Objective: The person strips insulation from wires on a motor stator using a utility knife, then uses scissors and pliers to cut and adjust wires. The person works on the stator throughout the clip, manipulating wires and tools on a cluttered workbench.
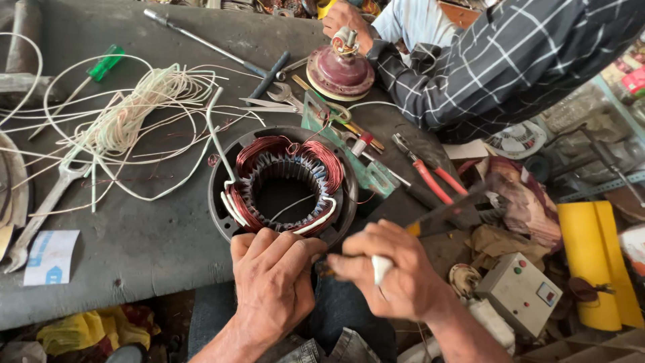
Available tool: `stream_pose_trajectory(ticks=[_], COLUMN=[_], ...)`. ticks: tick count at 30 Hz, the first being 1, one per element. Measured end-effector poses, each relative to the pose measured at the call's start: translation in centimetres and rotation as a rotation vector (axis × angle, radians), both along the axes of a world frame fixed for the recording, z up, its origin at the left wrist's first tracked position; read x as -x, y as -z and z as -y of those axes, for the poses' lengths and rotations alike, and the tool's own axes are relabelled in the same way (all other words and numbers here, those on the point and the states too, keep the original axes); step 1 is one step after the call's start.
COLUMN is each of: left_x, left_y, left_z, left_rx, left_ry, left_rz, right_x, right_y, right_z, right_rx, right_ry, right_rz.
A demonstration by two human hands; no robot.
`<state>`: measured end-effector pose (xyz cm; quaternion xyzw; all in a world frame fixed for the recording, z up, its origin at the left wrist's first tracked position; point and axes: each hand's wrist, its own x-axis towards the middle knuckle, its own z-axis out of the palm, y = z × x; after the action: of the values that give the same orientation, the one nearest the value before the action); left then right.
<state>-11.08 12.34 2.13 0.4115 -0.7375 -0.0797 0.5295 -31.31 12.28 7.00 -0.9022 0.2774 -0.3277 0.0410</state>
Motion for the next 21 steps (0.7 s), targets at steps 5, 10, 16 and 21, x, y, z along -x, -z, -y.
stream_pose_trajectory(ticks=[5,10,16,21], left_x=[-0.1,0.1,0.2,0.0], left_y=[0.2,0.2,0.0,0.0], left_z=[0.1,0.1,-0.3,-0.2], left_rx=[0.001,0.029,0.008,-0.008], left_ry=[-0.005,-0.001,-0.004,0.006], left_rz=[0.000,0.008,0.023,0.036], right_x=[-0.8,0.2,2.1,2.1], right_y=[-3.3,-0.3,1.1,0.6], right_z=[-2.0,0.5,0.2,-1.3], right_rx=[0.105,0.110,0.021,-0.078], right_ry=[0.130,0.003,-0.072,-0.023], right_rz=[0.118,-0.076,-0.059,0.082])
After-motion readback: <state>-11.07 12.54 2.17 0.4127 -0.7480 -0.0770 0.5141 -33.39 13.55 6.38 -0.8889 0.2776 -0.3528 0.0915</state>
